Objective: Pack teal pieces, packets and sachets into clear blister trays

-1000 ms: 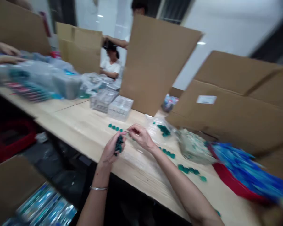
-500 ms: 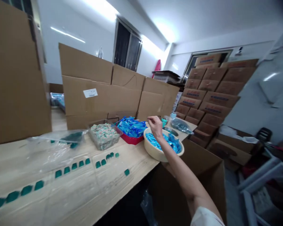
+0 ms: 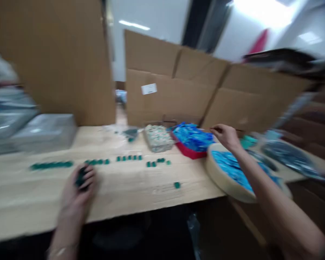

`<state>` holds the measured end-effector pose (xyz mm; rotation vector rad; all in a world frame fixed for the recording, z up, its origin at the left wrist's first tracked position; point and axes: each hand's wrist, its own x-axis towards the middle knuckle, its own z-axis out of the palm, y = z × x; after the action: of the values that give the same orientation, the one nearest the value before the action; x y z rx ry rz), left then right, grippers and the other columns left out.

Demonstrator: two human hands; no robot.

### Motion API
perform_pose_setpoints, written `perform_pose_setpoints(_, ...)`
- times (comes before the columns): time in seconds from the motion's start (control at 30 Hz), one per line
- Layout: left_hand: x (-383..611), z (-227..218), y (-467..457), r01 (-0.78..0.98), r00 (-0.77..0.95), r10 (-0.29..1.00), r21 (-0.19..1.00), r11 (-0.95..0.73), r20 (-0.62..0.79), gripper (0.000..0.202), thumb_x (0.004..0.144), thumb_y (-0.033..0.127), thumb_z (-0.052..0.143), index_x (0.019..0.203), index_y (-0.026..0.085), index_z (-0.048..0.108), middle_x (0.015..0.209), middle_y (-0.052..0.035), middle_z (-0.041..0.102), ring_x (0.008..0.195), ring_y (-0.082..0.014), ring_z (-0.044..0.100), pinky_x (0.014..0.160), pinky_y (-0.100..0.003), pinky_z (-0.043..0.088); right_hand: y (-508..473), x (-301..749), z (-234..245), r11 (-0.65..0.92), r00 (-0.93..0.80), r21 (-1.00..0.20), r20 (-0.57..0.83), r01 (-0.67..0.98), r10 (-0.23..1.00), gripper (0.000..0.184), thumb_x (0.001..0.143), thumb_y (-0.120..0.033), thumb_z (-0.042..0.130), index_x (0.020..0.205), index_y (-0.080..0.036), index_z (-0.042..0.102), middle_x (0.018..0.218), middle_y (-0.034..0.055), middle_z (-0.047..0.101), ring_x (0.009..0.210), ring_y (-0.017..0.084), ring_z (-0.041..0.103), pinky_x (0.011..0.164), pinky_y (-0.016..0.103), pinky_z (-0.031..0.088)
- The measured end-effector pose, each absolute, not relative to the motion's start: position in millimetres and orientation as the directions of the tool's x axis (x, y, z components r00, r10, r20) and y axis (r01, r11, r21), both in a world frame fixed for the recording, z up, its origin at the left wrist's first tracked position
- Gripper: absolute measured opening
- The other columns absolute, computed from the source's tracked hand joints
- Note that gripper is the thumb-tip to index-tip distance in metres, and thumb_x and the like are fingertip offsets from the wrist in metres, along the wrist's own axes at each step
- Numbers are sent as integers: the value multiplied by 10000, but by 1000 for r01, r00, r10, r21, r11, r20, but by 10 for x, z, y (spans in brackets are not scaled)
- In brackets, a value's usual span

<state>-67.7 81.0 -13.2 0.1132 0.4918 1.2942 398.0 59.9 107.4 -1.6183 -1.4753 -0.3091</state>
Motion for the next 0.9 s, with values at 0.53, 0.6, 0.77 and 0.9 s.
perform_pose_setpoints(0.53, -1505, -339, 687, -833, -377, 912, 489, -259, -160, 260, 745, 401, 599, 859, 179, 528, 666, 44, 515, 474, -38, 474, 372, -137, 310, 906, -444, 116, 554, -650, -817, 334, 161, 682, 187, 790, -278, 578, 946, -210, 656, 776, 35, 633, 658, 143, 590, 637, 287, 492)
perform_pose_setpoints(0.6, -1628, -347, 673, -821, -390, 910, 501, -275, -139, 273, 745, 411, 599, 869, 179, 527, 671, 46, 495, 445, -23, 423, 343, -126, 242, 980, -541, 127, 342, -598, -932, 208, 119, 774, 206, 761, -313, 609, 912, -182, 658, 672, 19, 636, 580, 133, 588, 579, 270, 491)
perform_pose_setpoints(0.77, -1791, -308, 604, -650, -443, 896, 687, -325, 4, 307, 743, 453, 589, 852, 170, 542, 674, 39, 480, 458, -22, 393, 363, -126, 238, 1142, -754, 157, 160, -466, -987, 148, -14, 872, 289, 663, -358, 699, 860, -151, 656, 659, 16, 654, 577, 121, 593, 596, 260, 488)
perform_pose_setpoints(0.9, -1808, -293, 568, -391, -516, 847, 843, -369, 131, 289, 748, 427, 588, 838, 154, 572, 615, 37, 474, 497, -43, 411, 447, -148, 318, 1189, -907, 130, 119, -454, -990, 139, -73, 880, 299, 618, -368, 729, 813, -152, 657, 662, 12, 657, 578, 118, 595, 587, 251, 483)
